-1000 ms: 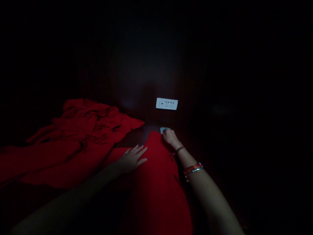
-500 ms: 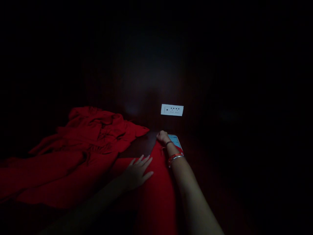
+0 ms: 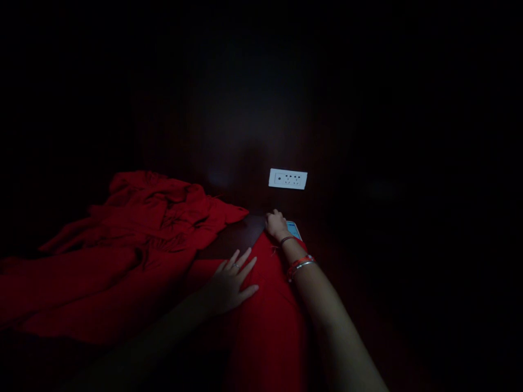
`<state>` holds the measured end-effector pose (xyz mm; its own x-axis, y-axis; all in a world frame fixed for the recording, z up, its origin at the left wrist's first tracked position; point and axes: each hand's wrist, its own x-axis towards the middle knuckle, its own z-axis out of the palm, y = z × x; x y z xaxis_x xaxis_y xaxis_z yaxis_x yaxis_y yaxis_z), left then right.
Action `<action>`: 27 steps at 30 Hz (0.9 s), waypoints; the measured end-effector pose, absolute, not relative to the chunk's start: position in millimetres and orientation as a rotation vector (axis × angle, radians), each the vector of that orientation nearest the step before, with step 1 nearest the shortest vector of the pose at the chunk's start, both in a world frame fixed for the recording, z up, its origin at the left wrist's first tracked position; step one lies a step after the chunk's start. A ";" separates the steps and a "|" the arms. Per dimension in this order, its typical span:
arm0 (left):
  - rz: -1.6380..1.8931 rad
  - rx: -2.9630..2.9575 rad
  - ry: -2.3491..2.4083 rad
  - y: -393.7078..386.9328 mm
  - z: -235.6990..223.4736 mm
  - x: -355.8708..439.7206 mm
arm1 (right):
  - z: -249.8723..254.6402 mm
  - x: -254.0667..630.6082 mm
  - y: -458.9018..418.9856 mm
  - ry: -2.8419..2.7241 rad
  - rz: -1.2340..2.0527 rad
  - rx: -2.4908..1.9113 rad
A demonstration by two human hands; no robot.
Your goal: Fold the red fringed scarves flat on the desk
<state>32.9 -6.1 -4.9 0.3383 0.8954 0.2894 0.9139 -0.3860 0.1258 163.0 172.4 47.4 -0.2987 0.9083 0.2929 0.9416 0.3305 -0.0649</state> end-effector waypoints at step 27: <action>0.137 -2.777 -1.974 -14.7 32.0 14.2 | 37.8 222.0 84.5 -2.552 0.029 -1.332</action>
